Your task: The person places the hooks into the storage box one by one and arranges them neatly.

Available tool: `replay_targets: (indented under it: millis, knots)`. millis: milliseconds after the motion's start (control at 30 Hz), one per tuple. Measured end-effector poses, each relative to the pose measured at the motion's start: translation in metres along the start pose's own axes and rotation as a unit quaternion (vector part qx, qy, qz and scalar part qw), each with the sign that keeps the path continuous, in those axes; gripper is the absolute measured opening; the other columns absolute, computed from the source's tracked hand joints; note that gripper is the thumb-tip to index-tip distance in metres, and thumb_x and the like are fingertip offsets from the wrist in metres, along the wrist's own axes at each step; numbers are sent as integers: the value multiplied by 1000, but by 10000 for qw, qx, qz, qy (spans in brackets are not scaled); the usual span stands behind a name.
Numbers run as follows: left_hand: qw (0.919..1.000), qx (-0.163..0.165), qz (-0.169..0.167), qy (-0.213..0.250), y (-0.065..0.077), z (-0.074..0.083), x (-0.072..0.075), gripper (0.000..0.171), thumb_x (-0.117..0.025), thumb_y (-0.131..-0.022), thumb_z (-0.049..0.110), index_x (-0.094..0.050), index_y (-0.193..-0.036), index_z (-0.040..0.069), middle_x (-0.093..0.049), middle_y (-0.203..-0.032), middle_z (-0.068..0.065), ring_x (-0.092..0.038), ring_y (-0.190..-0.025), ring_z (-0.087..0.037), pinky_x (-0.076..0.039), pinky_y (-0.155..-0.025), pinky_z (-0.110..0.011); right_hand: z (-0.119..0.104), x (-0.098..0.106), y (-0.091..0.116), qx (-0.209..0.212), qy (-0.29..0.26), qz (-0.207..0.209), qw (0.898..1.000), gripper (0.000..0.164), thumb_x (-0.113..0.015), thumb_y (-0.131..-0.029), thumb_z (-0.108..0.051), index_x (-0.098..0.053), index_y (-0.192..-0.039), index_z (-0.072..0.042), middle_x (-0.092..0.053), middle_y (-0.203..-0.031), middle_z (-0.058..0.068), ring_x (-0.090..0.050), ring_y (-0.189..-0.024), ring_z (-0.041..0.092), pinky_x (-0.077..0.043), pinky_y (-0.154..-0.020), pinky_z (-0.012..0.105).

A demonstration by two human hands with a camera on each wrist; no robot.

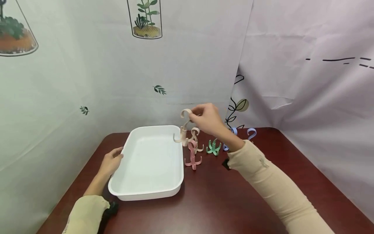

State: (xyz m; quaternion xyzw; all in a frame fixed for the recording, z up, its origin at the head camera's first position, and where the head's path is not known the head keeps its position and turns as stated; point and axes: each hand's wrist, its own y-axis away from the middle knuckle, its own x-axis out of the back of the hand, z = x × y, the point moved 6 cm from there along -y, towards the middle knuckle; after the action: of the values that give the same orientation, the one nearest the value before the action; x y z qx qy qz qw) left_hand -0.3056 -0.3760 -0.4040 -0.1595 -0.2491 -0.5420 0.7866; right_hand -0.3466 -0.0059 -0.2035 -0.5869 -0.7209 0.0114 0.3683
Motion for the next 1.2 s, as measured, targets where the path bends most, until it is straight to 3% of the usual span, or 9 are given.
replay_targets:
  millis: [133, 300, 600, 833, 1200]
  knots:
    - [10000, 54, 19, 63, 1, -1, 2, 53, -37, -103, 19, -32, -152, -2, -39, -145, -36, -51, -122, -50, -49, -95, -56, 1, -32, -20, 7, 135, -17, 9999, 15, -66, -90, -10, -76, -96, -2, -75, -83, 8, -70, -65, 20, -57, -57, 26]
    - [9998, 129, 29, 161, 1, -2, 1, 53, -38, -103, 20, -32, -152, -1, -40, -144, -35, -51, -122, -49, -49, -95, -55, 11, -68, -40, -33, 596, -120, 9981, 14, -67, -92, -11, -76, -97, -2, -75, -89, 8, -69, -74, 16, -55, -65, 24]
    - [9999, 110, -71, 99, 5, -5, -3, 53, -37, -104, 20, -31, -152, -1, -37, -146, -35, -49, -124, -50, -48, -97, -57, 44, -117, -58, -459, 840, -302, 9950, 16, -67, -94, -11, -74, -98, 2, -72, -91, 12, -66, -82, 23, -55, -66, 26]
    - [9999, -5, -86, 76, 9, -7, -8, 51, -37, -104, 17, -32, -151, -2, -40, -144, -35, -50, -124, -49, -49, -96, -57, 66, -140, -61, -921, 1211, -510, 9870, 20, -65, -97, -16, -73, -100, 2, -69, -95, 12, -58, -102, 27, -56, -73, 30]
    - [9998, -165, -66, 51, 6, -2, -4, 51, -36, -105, 17, -30, -152, -2, -41, -143, -35, -50, -124, -49, -48, -96, -58, 80, -151, -67, -1178, 1391, -596, 9814, 15, -62, -97, -8, -71, -96, 4, -68, -92, 14, -65, -84, 23, -57, -69, 30]
